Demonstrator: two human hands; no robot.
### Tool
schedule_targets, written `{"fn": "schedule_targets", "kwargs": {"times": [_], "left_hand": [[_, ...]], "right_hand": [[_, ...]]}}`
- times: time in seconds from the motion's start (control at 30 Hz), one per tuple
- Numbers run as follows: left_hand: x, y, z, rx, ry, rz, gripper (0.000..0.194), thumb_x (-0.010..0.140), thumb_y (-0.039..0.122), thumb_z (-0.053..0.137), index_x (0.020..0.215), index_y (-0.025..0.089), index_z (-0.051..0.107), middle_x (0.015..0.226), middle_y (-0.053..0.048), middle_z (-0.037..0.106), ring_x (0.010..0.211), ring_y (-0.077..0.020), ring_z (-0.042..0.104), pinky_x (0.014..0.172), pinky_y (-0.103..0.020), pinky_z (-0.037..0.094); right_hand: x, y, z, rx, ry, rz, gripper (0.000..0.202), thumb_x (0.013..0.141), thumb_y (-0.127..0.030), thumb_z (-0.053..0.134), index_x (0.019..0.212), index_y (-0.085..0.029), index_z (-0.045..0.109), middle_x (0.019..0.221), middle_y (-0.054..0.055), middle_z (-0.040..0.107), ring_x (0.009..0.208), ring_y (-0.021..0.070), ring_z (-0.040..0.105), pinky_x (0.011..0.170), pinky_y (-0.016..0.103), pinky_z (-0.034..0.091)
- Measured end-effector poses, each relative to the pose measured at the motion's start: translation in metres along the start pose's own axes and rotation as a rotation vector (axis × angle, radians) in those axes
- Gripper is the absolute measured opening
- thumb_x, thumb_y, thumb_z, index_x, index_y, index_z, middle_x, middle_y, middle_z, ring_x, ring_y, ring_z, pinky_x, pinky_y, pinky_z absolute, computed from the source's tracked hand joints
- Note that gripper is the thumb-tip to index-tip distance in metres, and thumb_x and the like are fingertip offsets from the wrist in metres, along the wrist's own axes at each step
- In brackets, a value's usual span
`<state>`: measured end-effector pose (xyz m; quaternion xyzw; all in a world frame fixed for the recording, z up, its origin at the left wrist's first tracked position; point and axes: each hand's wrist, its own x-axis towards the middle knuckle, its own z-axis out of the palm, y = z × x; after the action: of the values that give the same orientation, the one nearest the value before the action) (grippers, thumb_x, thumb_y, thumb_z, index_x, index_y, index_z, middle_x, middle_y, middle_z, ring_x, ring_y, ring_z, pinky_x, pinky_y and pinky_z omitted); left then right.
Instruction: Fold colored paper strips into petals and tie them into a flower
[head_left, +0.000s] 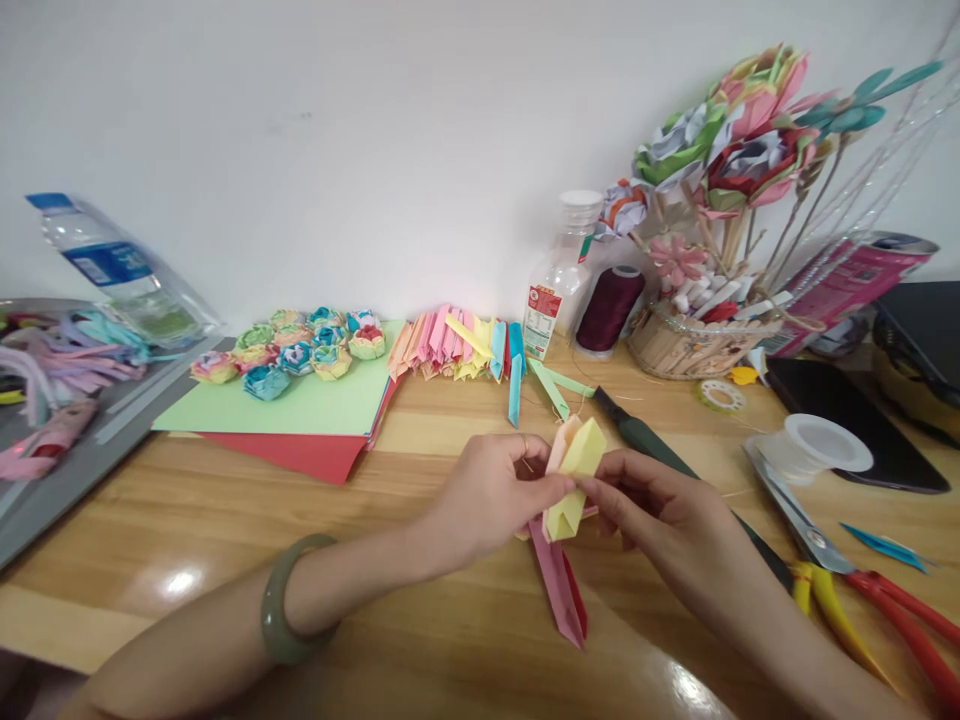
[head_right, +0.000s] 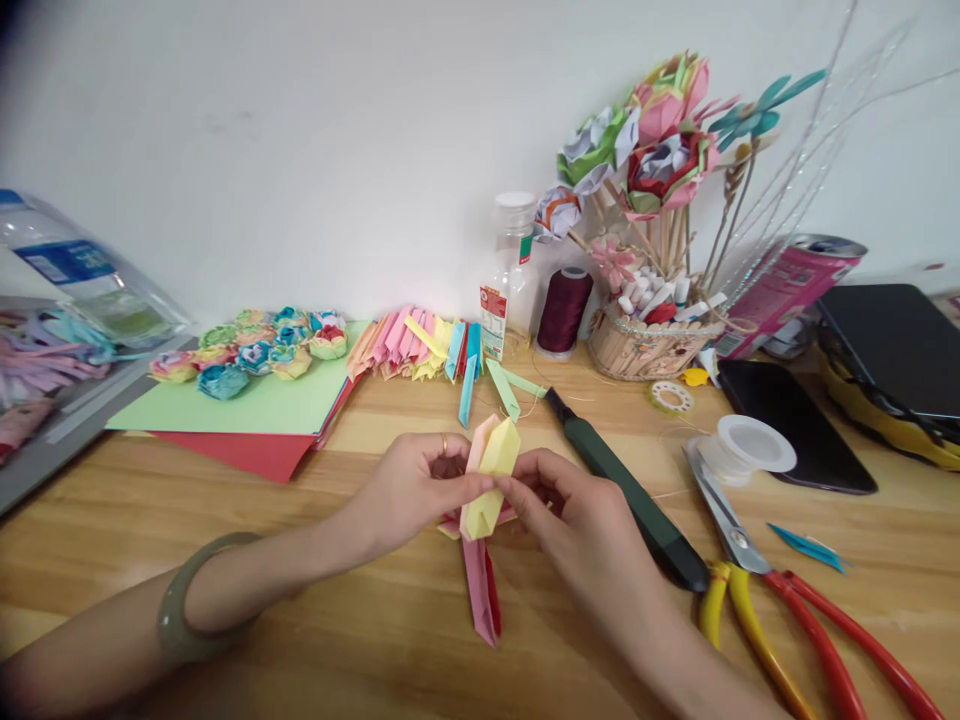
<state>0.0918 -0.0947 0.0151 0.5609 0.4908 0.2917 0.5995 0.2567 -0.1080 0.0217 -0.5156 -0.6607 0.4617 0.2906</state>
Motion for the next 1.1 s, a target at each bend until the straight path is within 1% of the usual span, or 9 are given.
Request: {"fn": "schedule_targets", "kwargs": {"times": [0.17, 0.33, 0.43, 0.6, 0.73, 0.83, 0.93, 1.03, 1.1], "left_hand": [[-0.002, 0.005, -0.008, 0.028, -0.181, 0.011, 0.026, 0.071, 0.039, 0.056, 0.067, 0.013, 0.056, 0.062, 0.0, 0.055, 0.055, -0.0116, 0.052, 0.051, -0.023, 0.042], [-0.001, 0.003, -0.008, 0.01, -0.118, 0.038, 0.025, 0.07, 0.036, 0.059, 0.062, 0.014, 0.051, 0.064, 0.0, 0.054, 0.057, -0.0121, 0.054, 0.054, -0.025, 0.042], [-0.002, 0.003, -0.007, -0.022, -0.136, 0.062, 0.022, 0.066, 0.031, 0.064, 0.075, 0.014, 0.053, 0.074, -0.002, 0.058, 0.065, -0.0134, 0.057, 0.058, -0.025, 0.043], [-0.001, 0.013, -0.012, -0.097, -0.226, 0.048, 0.041, 0.059, 0.026, 0.071, 0.091, 0.017, 0.047, 0.084, -0.003, 0.058, 0.074, -0.0144, 0.056, 0.058, -0.023, 0.043], [0.002, 0.019, -0.019, -0.159, -0.338, 0.047, 0.036, 0.066, 0.029, 0.066, 0.092, 0.017, 0.045, 0.079, -0.002, 0.057, 0.066, -0.0121, 0.056, 0.057, -0.024, 0.043], [0.007, 0.019, -0.024, -0.155, -0.277, 0.103, 0.031, 0.078, 0.032, 0.051, 0.104, 0.016, 0.042, 0.08, -0.005, 0.059, 0.07, -0.0137, 0.058, 0.064, -0.029, 0.045], [0.01, 0.015, -0.027, 0.119, -0.259, 0.285, 0.025, 0.082, 0.028, 0.045, 0.104, 0.017, 0.048, 0.087, -0.007, 0.061, 0.083, -0.0166, 0.057, 0.076, -0.032, 0.044], [0.013, 0.01, -0.027, 0.607, -0.46, 0.519, 0.015, 0.076, 0.021, 0.054, 0.088, 0.018, 0.061, 0.088, -0.007, 0.064, 0.097, -0.0207, 0.051, 0.089, -0.033, 0.036], [0.013, 0.006, -0.025, 0.828, -0.507, 0.614, 0.015, 0.077, 0.017, 0.052, 0.084, 0.017, 0.065, 0.089, -0.007, 0.065, 0.102, -0.0216, 0.048, 0.093, -0.032, 0.032]], "right_hand": [[0.002, -0.005, -0.002, 0.065, 0.023, 0.024, 0.023, 0.076, -0.037, 0.054, 0.064, -0.018, 0.056, 0.054, -0.003, 0.051, 0.049, 0.0085, 0.044, 0.045, 0.02, 0.035], [0.001, -0.004, -0.001, 0.231, -0.022, 0.088, 0.019, 0.069, -0.036, 0.063, 0.069, -0.019, 0.057, 0.052, -0.005, 0.051, 0.048, 0.0082, 0.047, 0.046, 0.019, 0.038], [-0.001, -0.003, 0.0, 0.27, 0.005, 0.127, 0.024, 0.068, -0.04, 0.063, 0.076, -0.018, 0.059, 0.058, -0.002, 0.059, 0.052, 0.01, 0.052, 0.049, 0.021, 0.041], [0.0, -0.005, -0.002, 0.299, -0.028, 0.188, 0.035, 0.068, -0.042, 0.064, 0.092, -0.017, 0.062, 0.076, 0.004, 0.068, 0.065, 0.0148, 0.061, 0.059, 0.026, 0.047], [0.002, -0.006, -0.007, 0.391, -0.131, 0.28, 0.034, 0.065, -0.039, 0.067, 0.092, -0.017, 0.065, 0.082, 0.006, 0.069, 0.076, 0.0196, 0.064, 0.07, 0.032, 0.049], [0.003, -0.005, -0.011, 0.449, -0.106, 0.328, 0.028, 0.063, -0.037, 0.068, 0.084, -0.018, 0.068, 0.076, 0.005, 0.07, 0.067, 0.0173, 0.063, 0.067, 0.031, 0.049], [0.003, -0.004, -0.015, 0.432, -0.04, 0.328, 0.022, 0.059, -0.036, 0.07, 0.072, -0.018, 0.069, 0.07, 0.003, 0.068, 0.059, 0.0137, 0.059, 0.058, 0.027, 0.047], [0.004, -0.003, -0.019, 0.352, -0.012, 0.281, 0.023, 0.059, -0.038, 0.069, 0.069, -0.017, 0.067, 0.066, 0.002, 0.065, 0.056, 0.0126, 0.056, 0.053, 0.026, 0.045], [0.004, -0.004, -0.02, 0.286, 0.018, 0.226, 0.023, 0.062, -0.04, 0.067, 0.068, -0.018, 0.065, 0.065, 0.001, 0.063, 0.055, 0.0115, 0.053, 0.052, 0.025, 0.044]]}}
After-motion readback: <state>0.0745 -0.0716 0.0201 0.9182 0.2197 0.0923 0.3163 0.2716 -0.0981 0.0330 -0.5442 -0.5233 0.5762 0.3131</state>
